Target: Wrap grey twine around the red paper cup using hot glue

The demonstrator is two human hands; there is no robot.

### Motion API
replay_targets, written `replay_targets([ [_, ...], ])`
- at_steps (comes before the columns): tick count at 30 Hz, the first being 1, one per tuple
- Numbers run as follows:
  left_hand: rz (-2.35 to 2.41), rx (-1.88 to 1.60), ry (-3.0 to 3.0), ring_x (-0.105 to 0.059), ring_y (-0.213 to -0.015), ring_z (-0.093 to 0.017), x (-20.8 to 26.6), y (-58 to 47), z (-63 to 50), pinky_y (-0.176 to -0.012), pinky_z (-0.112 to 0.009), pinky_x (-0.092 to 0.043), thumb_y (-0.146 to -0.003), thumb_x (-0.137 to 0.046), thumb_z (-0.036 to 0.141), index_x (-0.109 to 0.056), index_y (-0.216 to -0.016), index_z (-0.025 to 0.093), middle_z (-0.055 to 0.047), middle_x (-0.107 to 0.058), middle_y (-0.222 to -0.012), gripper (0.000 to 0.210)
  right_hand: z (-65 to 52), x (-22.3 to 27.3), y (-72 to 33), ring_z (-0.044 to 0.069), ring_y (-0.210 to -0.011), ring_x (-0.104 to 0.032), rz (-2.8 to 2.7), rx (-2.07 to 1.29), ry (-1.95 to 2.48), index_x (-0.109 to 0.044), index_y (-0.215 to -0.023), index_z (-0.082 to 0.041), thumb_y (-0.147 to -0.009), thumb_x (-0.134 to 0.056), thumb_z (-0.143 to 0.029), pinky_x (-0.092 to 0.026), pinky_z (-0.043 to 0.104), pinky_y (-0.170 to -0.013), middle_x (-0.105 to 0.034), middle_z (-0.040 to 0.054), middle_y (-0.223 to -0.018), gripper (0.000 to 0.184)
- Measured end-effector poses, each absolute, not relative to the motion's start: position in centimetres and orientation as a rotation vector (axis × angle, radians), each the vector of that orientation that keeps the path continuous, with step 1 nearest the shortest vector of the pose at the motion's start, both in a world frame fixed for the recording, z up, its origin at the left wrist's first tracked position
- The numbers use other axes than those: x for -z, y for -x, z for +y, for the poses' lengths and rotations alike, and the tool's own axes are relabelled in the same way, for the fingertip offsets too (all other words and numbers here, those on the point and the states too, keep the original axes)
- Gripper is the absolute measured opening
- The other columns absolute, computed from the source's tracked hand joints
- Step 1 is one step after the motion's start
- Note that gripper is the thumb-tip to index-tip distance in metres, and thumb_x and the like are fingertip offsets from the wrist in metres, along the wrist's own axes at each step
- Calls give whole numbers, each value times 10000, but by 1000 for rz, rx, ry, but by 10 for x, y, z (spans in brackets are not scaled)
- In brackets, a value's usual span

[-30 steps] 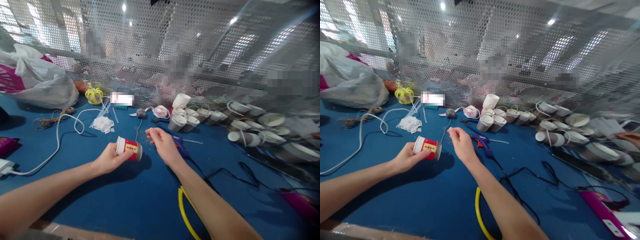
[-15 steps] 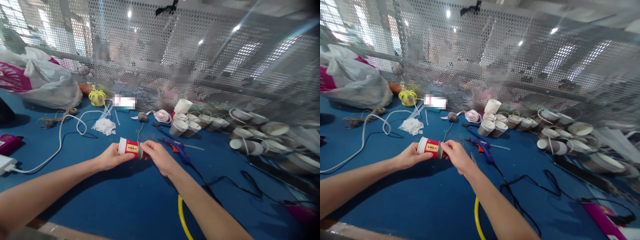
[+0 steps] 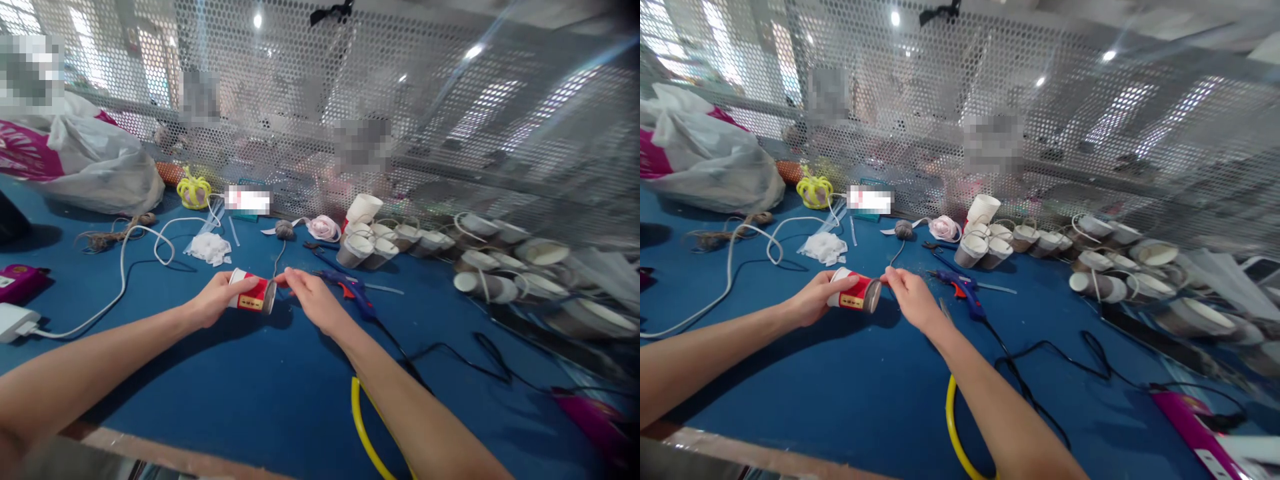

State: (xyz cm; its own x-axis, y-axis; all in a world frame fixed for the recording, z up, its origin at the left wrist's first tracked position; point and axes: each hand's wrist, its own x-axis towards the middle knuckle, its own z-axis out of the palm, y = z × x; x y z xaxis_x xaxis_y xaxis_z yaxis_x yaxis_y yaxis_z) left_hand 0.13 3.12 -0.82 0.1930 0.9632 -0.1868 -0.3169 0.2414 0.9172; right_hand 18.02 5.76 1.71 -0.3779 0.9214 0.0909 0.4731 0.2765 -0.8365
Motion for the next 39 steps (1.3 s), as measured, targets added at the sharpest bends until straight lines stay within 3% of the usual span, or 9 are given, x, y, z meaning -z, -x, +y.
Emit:
replay_targets([
  [4, 943, -1042, -961, -578, -576, -112, 10, -3, 28, -581, -212, -415, -630, -698, 360, -651, -768, 94, -32, -664, -657, 304, 50, -23, -175, 184, -971, -555, -2038, -1058, 1210, -628, -900, -163, -879, -310, -442, -364, 338, -888, -633, 89, -1006, 424],
  [8, 938, -998, -1027, -543, -534, -91, 10, -7, 24, -565, -203, -405, -627, -701, 357, -645, -701, 96, -13, -642, -603, 277, 45, -25, -175, 179, -1036, -525, -2048, -1174, 1086, -608, -987, -172, -882, -274, -471, -342, 348, -938, -601, 90, -1090, 461],
  [16, 976, -989, -1088, -524, -555, -88, 12, -6, 22, -591, -208, -398, -636, -685, 366, -643, -702, 100, 0, -626, -611, 277, 48, -17, -177, 183, -920, -568, -1905, -1159, 1121, -541, -1054, -143, -859, -274, -530, -410, 371, -858, -621, 101, -980, 509],
  [24, 967, -893, -1083, -470, -498, -77, 10, -9, 20, -545, -205, -377, -607, -686, 379, -625, -640, 96, 16, -577, -542, 292, 38, -25, -178, 153, -1147, -453, -1985, -1350, 830, -478, -1166, -183, -904, -251, -439, -296, 344, -1004, -558, 64, -1185, 431],
  [29, 1065, -900, -1135, -393, -445, -60, 16, -10, 23, -481, -191, -310, -666, -628, 391, -578, -571, 109, 46, -484, -466, 302, 32, -27, -174, 154, -1133, -471, -2042, -1327, 833, -490, -1147, -178, -906, -250, -421, -325, 343, -989, -555, 71, -1192, 418],
  [32, 1079, -869, -1133, -410, -456, -64, 16, -9, 23, -478, -188, -306, -666, -623, 408, -586, -597, 108, 34, -520, -499, 309, 33, -35, -176, 162, -1032, -539, -2022, -1169, 970, -516, -1090, -161, -882, -350, -384, -416, 328, -890, -591, 92, -1110, 347],
  [34, 1112, -870, -1117, -449, -481, -77, 14, -9, 22, -499, -191, -328, -659, -624, 424, -611, -646, 106, 19, -564, -538, 318, 36, -48, -183, 152, -786, -609, -1966, -1016, 1144, -536, -1021, -149, -835, -454, -373, -490, 289, -681, -634, 76, -900, 303],
  [37, 1174, -871, -1121, -461, -469, -83, 9, -7, 23, -484, -190, -323, -654, -618, 453, -610, -615, 106, 11, -574, -522, 350, 46, -72, -208, 85, -386, -460, -1845, -820, 1341, -537, -904, -163, -794, -500, -404, -388, 224, -396, -492, -52, -512, 268],
  [39, 1197, -904, -1126, -457, -464, -80, 5, -6, 24, -475, -185, -317, -655, -615, 457, -605, -611, 111, 15, -573, -517, 349, 56, -81, -231, 78, -355, -419, -1759, -584, 1441, -537, -834, -179, -792, -493, -403, -352, 222, -386, -469, -61, -477, 232],
])
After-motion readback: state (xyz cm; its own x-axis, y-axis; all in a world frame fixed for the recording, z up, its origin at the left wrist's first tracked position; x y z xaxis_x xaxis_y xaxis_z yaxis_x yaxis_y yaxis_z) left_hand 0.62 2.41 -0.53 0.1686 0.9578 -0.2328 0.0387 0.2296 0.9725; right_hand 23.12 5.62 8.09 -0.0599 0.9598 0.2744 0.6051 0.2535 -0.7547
